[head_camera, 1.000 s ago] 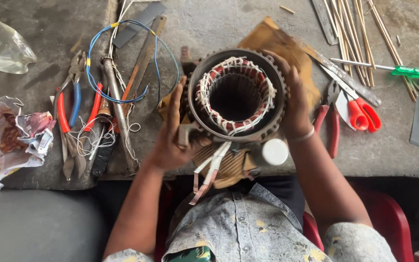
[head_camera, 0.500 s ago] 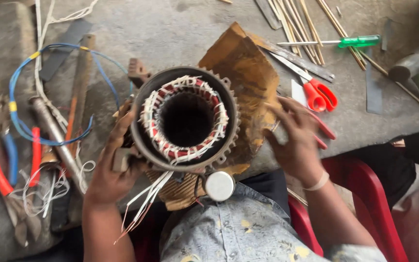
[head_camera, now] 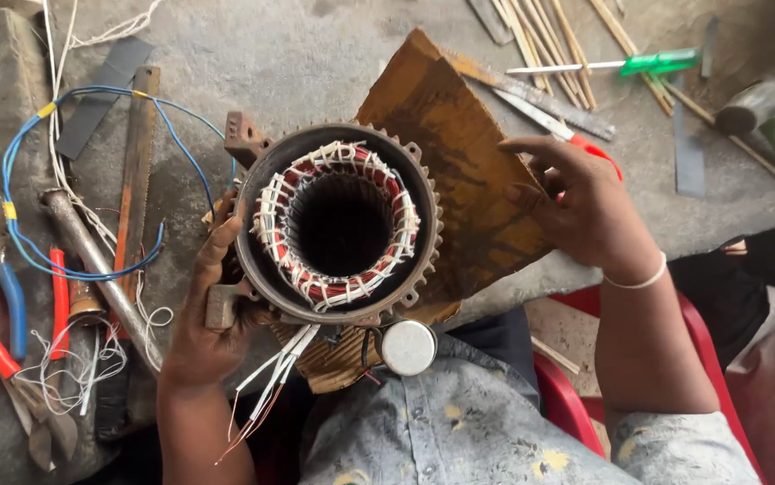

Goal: The person holds a plastic bottle of amber liquid and pours it around the copper winding of an electric motor stator, rotating the bottle to coat the winding. They then set the bottle down and pick up a screwdriver from the workbench.

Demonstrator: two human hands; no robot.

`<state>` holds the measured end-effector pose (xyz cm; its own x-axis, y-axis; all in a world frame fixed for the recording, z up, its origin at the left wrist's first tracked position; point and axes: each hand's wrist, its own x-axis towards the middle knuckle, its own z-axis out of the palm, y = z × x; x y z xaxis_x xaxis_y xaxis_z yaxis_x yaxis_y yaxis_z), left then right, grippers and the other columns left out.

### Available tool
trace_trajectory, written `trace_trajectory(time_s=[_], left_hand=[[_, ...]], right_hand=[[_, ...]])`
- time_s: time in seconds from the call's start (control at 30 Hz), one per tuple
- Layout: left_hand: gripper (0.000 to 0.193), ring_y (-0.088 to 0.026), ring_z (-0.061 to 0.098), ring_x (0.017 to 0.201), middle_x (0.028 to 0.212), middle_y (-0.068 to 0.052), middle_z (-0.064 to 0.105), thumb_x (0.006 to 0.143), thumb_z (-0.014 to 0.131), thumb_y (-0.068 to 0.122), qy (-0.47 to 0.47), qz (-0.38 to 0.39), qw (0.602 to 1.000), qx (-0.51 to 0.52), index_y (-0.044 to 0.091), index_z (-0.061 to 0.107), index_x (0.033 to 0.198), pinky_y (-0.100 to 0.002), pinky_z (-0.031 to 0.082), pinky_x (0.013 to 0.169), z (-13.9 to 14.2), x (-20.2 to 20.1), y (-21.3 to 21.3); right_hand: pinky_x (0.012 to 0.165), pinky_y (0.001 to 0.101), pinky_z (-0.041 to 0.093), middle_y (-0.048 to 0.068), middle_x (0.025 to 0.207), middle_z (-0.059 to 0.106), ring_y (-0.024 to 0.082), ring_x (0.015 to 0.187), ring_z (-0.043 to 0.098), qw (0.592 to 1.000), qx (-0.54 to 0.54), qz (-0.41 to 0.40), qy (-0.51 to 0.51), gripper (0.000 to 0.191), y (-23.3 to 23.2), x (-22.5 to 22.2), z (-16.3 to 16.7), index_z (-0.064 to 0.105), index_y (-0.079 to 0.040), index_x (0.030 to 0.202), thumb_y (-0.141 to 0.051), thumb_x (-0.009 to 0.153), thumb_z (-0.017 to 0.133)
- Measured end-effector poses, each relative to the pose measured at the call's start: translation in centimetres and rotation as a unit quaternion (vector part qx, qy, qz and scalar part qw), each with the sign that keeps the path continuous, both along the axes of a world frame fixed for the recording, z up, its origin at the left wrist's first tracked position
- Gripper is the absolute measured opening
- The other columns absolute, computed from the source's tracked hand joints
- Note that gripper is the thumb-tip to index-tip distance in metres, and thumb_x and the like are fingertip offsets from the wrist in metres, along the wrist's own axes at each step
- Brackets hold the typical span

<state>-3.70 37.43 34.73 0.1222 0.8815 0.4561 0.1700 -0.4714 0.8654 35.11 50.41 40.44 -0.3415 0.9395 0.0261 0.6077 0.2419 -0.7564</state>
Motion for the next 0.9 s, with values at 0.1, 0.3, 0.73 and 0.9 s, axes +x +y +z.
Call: trace_trajectory(time_s=[0.1, 0.3, 0.73, 0.9], left_hand=[[0.083, -0.03, 0.037, 0.16, 0.171, -0.014, 0.034, 0.096, 0.071, 0.032, -0.017, -0.015, 1.0, -0.008, 0.013, 0.027, 0.165, -0.05, 0.039, 0.134, -0.4, -0.2, -0.1], [0.079, -0.032, 0.037, 0.159, 0.17, -0.014, 0.032, 0.098, 0.07, 0.028, -0.023, 0.001, 1.0, 0.009, 0.01, 0.028, 0.162, -0.047, 0.044, 0.13, -1.1, -0.1, 0.0], [0.078, -0.03, 0.034, 0.161, 0.172, -0.013, 0.03, 0.098, 0.07, 0.03, -0.043, -0.017, 0.999, -0.011, 0.017, 0.029, 0.163, -0.047, 0.046, 0.129, -0.1, 0.2, 0.6], [0.081, -0.029, 0.028, 0.164, 0.172, -0.013, 0.032, 0.094, 0.068, 0.028, 0.008, 0.009, 1.0, 0.021, 0.019, 0.031, 0.164, -0.05, 0.034, 0.136, 0.2, 0.2, 0.7]], right_hand=[[0.091, 0.037, 0.045, 0.016, 0.116, 0.058, 0.024, 0.105, 0.052, 0.999, -0.005, 0.04, 0.036, 0.055, -0.7, -0.2, -0.9, 0.058, -0.012, 0.14, -0.017, 0.088, 0.071], [0.107, 0.0448, 0.035, 0.018, 0.139, 0.052, 0.034, 0.13, 0.044, 0.993, 0.055, 0.032, 0.099, 0.059, -2.9, 0.3, -5.7, 0.054, -0.014, 0.136, -0.02, 0.079, 0.067], [0.094, 0.0514, 0.046, 0.018, 0.128, 0.065, 0.037, 0.115, 0.06, 0.867, 0.281, -0.066, -0.406, 0.037, 5.8, 6.2, -9.5, 0.064, -0.009, 0.132, -0.032, 0.102, 0.066], [0.077, 0.044, 0.059, 0.012, 0.104, 0.072, 0.032, 0.09, 0.071, 0.834, 0.34, -0.052, -0.431, 0.016, 8.1, 7.1, -8.7, 0.065, -0.011, 0.115, -0.023, 0.105, 0.062]])
